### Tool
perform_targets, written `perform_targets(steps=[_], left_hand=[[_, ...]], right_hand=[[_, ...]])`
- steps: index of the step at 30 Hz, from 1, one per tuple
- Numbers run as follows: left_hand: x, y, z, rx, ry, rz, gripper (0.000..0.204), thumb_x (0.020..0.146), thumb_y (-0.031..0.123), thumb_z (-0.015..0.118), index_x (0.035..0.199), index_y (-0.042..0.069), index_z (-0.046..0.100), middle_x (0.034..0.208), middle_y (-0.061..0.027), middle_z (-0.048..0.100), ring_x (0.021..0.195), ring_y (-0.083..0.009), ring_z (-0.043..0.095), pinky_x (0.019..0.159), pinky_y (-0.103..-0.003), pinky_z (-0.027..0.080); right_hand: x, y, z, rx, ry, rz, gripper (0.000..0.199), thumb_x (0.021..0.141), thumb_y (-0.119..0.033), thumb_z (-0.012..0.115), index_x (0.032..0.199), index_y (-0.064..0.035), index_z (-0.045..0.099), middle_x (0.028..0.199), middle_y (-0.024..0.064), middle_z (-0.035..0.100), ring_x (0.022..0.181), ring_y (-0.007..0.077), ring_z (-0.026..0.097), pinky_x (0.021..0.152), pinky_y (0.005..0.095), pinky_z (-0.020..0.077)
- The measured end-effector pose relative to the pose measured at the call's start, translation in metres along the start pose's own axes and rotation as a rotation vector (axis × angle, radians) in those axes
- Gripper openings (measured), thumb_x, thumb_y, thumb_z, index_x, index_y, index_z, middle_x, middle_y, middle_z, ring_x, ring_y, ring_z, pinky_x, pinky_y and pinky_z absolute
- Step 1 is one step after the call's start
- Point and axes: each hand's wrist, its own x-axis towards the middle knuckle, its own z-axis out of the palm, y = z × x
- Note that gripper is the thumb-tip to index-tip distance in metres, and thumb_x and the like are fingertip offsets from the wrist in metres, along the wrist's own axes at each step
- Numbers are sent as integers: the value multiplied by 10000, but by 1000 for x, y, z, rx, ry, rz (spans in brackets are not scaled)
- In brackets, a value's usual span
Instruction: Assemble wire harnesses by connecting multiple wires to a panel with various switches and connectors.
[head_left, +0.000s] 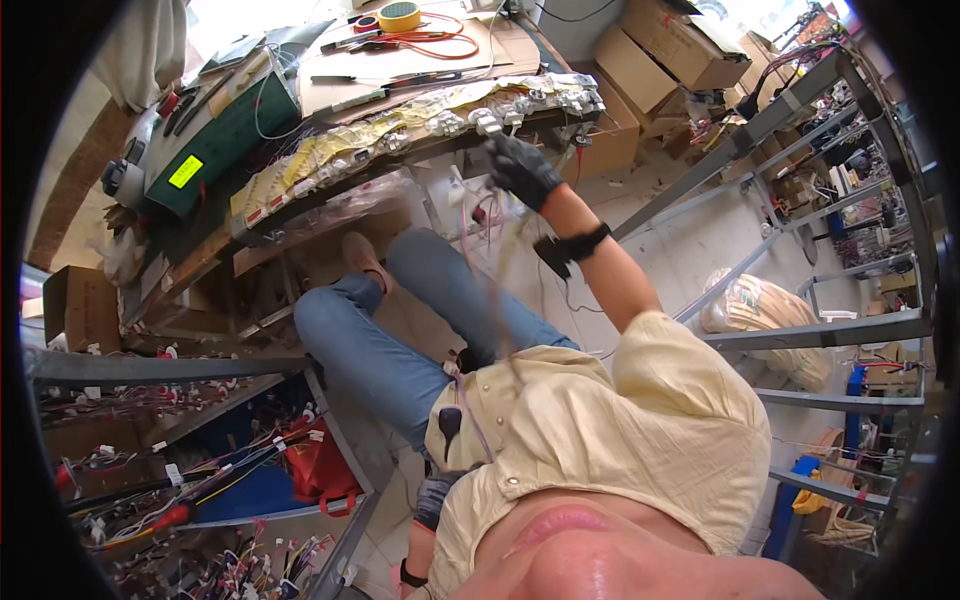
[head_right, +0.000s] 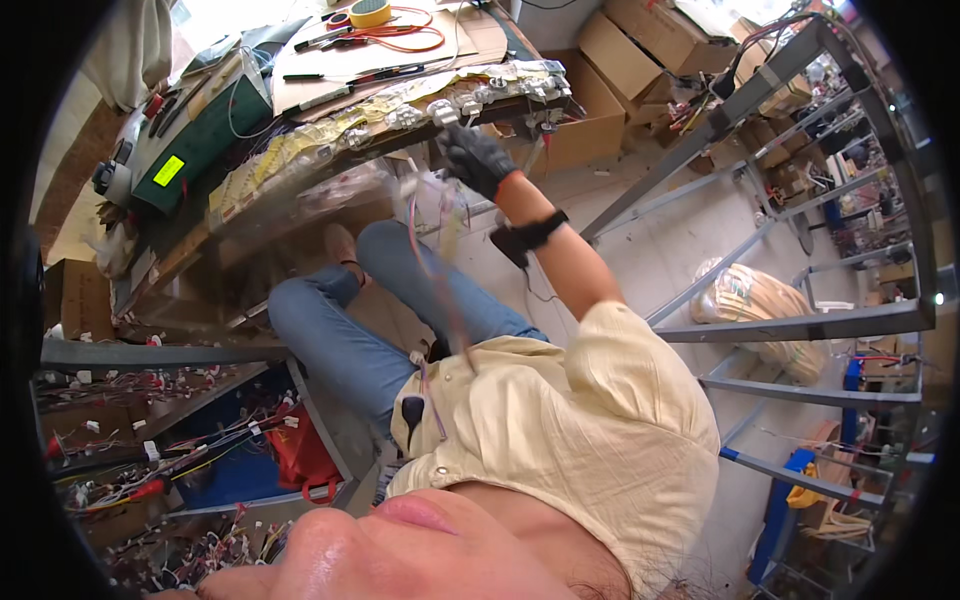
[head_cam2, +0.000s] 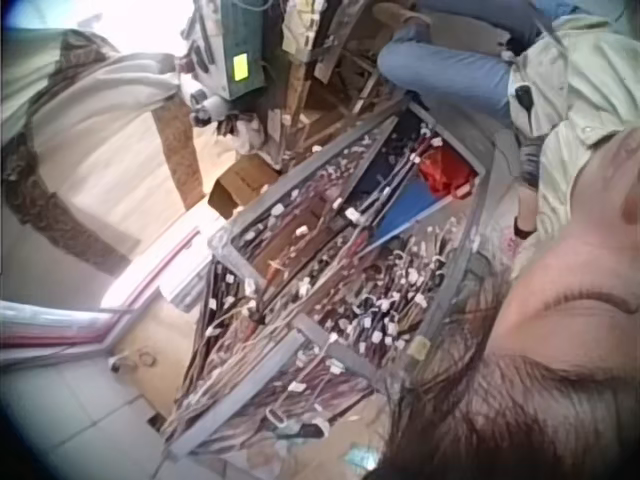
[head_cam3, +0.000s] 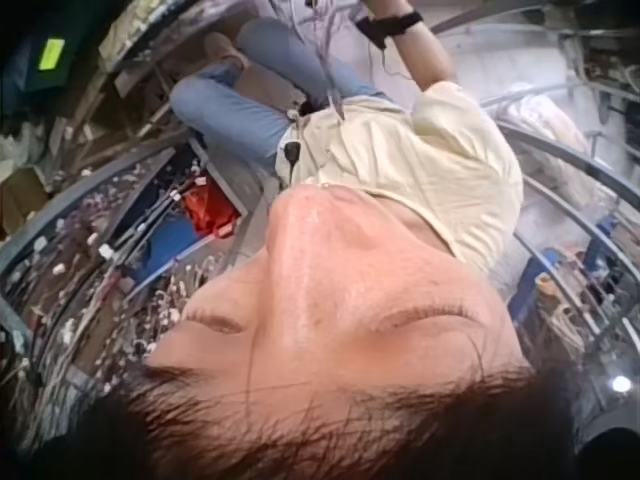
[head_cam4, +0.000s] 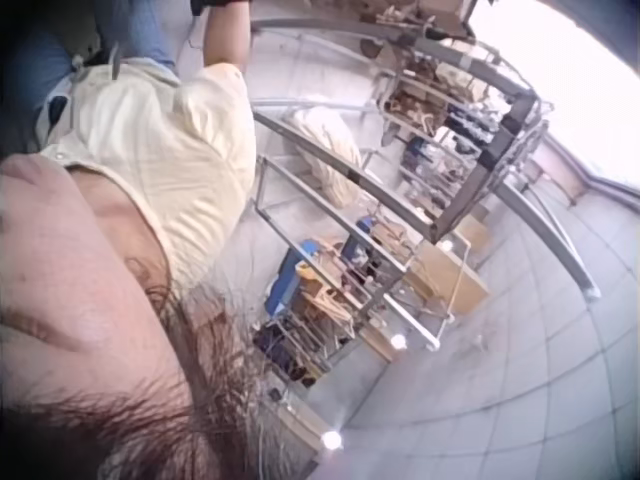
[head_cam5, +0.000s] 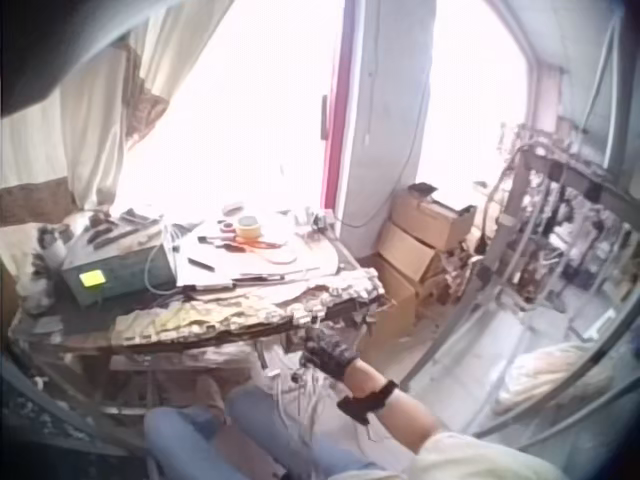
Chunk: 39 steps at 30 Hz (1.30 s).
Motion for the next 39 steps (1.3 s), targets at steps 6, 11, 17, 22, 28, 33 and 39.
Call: perform_targets(steps=[6,11,17,22,28,33,39], left_hand=[[-33,-11,-11,-6,116,-74,194,795,236,697,842,60,629,681,-148,611,622,-325,607,553,-410,456],[-11,-25,-13,-4,183,64,189,792,224,703,834,57,627,682,-151,611,619,-327,605,556,-410,455],[29,-32,6,-246,107,5,172,789,185,715,800,43,618,694,-162,614,623,-332,605,561,-411,454],[31,6,-31,92,333,-114,172,825,196,678,821,32,624,714,-175,619,641,-349,605,581,-414,465],[125,72,-83,82,120,203,193,824,234,678,922,71,646,747,-155,637,669,-331,626,587,-389,494],[208,206,-138,105,-114,570,253,775,281,715,919,93,625,777,-129,617,640,-306,620,561,-365,499],[408,305,-171,146,-99,1119,241,902,115,562,1128,48,614,1027,-95,656,814,-182,655,704,-294,543]], right_hand=[[-201,67,-23,175,-1093,-2,334,790,-178,621,1102,-60,603,1053,119,617,992,263,579,891,353,450],[-74,26,-127,-841,326,287,350,900,-264,508,1159,-31,536,1093,234,602,974,348,597,799,432,473],[18,150,-187,-966,78,354,172,796,-202,574,802,-56,663,839,232,637,802,379,630,714,450,505],[-21,22,-152,-302,94,436,334,875,-347,567,884,-15,610,790,205,644,744,373,619,717,450,472],[15,105,-76,606,584,586,280,865,-252,581,965,5,535,859,126,634,742,263,615,667,353,493],[-102,-18,-119,-276,-36,-150,540,774,-317,722,1185,-46,499,1157,163,568,1060,312,547,893,419,433],[-360,-78,-178,935,202,714,245,930,-115,434,1112,-22,569,1143,122,603,1068,201,570,900,308,465]])
